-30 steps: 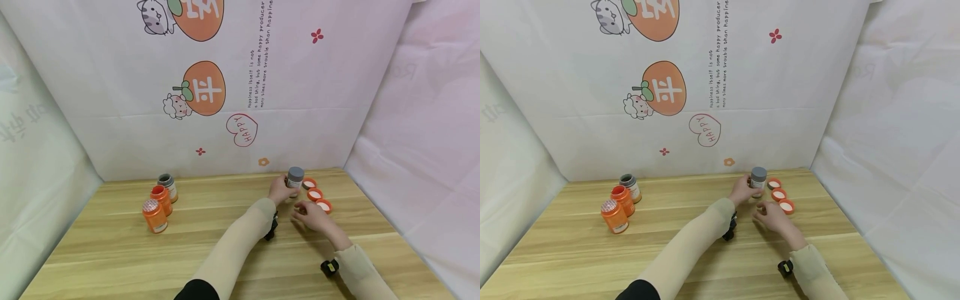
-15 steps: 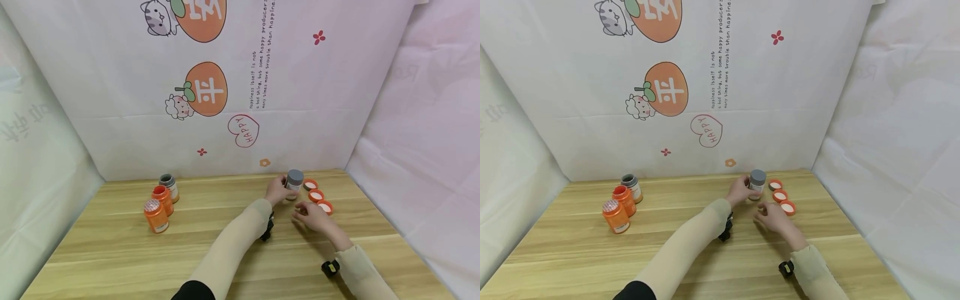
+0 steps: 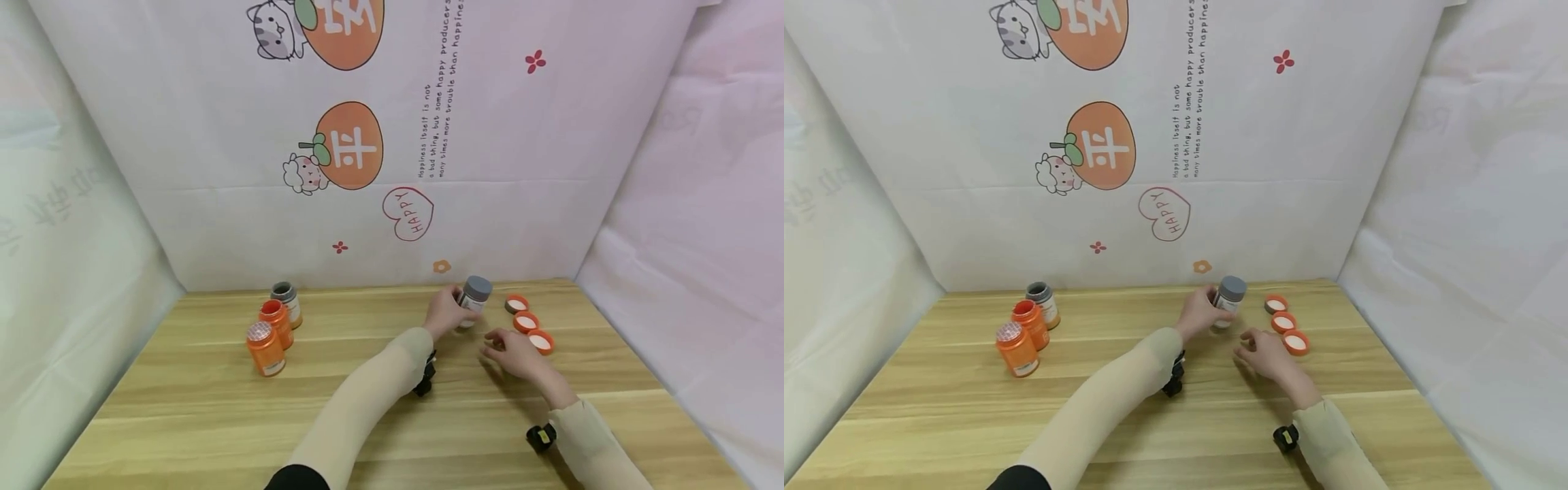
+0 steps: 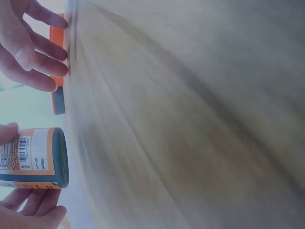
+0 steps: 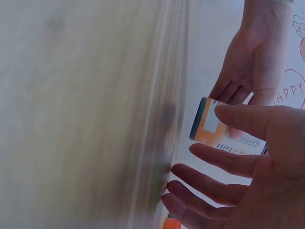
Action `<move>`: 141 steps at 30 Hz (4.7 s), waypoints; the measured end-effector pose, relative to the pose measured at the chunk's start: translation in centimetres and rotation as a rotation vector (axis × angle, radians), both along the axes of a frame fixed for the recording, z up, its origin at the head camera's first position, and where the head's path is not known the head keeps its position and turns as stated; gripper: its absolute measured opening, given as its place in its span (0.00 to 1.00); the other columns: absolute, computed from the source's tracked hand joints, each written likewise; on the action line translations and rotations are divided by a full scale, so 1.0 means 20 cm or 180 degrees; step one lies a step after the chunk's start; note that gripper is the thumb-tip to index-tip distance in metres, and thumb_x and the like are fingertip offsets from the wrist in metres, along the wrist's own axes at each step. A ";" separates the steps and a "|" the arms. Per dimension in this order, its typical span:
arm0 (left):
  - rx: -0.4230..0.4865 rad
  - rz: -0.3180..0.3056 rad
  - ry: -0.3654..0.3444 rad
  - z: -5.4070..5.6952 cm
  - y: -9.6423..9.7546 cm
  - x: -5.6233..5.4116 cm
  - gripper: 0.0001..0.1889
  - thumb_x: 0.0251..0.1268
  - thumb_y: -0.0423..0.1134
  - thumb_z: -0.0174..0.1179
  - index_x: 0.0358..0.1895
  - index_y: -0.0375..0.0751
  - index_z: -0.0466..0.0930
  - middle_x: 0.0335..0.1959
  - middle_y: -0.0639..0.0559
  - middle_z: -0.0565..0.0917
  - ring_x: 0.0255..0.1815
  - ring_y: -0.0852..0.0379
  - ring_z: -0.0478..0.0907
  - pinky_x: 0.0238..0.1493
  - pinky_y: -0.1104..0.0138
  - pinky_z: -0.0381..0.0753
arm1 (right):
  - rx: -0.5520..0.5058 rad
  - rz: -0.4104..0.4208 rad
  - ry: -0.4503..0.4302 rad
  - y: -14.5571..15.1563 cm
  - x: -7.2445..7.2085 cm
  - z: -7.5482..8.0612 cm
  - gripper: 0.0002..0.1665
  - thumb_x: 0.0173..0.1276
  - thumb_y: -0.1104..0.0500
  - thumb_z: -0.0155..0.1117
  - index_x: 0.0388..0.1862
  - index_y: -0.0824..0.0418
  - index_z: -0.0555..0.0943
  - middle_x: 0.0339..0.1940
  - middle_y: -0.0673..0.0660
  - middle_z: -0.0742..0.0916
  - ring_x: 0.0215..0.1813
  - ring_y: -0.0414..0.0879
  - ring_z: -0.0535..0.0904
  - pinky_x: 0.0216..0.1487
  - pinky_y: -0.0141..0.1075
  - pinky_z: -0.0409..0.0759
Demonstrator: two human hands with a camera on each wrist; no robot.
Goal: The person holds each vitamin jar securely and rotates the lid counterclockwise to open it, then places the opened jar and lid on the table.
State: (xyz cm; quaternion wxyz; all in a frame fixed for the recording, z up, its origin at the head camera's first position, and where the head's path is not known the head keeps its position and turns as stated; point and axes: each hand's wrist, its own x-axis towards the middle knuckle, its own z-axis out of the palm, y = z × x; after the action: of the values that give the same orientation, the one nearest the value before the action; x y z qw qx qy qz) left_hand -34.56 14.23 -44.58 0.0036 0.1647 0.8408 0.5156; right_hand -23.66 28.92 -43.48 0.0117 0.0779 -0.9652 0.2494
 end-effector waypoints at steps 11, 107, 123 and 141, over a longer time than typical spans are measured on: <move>0.0092 0.0206 0.0142 0.03 -0.14 0.03 0.22 0.39 0.40 0.76 0.41 0.44 0.77 0.35 0.55 0.81 0.35 0.61 0.76 0.41 0.68 0.77 | 0.0005 -0.0008 -0.0008 -0.06 -0.03 -0.01 0.24 0.68 0.52 0.60 0.53 0.69 0.77 0.47 0.68 0.84 0.48 0.58 0.81 0.48 0.50 0.78; -0.0215 -0.0082 -0.0016 0.11 -0.78 0.53 0.27 0.37 0.43 0.77 0.47 0.44 0.81 0.36 0.52 0.82 0.30 0.59 0.76 0.24 0.68 0.78 | -0.1326 0.0266 -0.0038 -0.50 0.02 0.16 0.33 0.69 0.38 0.52 0.61 0.61 0.73 0.54 0.63 0.82 0.51 0.55 0.80 0.43 0.43 0.82; -0.0306 -0.0185 0.0142 0.14 -0.79 0.62 0.29 0.37 0.48 0.77 0.49 0.45 0.81 0.37 0.53 0.83 0.31 0.62 0.75 0.29 0.70 0.76 | -0.1234 0.0286 -0.0141 -0.52 0.08 0.19 0.27 0.71 0.40 0.51 0.52 0.60 0.78 0.37 0.57 0.84 0.34 0.44 0.78 0.32 0.36 0.79; -0.0567 0.0003 0.0629 0.16 -0.78 0.73 0.29 0.36 0.46 0.77 0.50 0.49 0.82 0.36 0.58 0.85 0.29 0.67 0.75 0.29 0.74 0.75 | -0.1112 0.0411 0.0052 -0.54 0.11 0.15 0.21 0.72 0.42 0.50 0.43 0.57 0.78 0.20 0.52 0.79 0.19 0.44 0.75 0.19 0.33 0.74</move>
State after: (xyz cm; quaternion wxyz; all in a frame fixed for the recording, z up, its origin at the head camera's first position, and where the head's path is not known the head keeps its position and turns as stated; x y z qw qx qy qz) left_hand -20.00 -1.28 -41.33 -0.0649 0.2133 0.8796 0.4202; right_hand -21.36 18.22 -40.48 0.0169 0.1384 -0.9001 0.4128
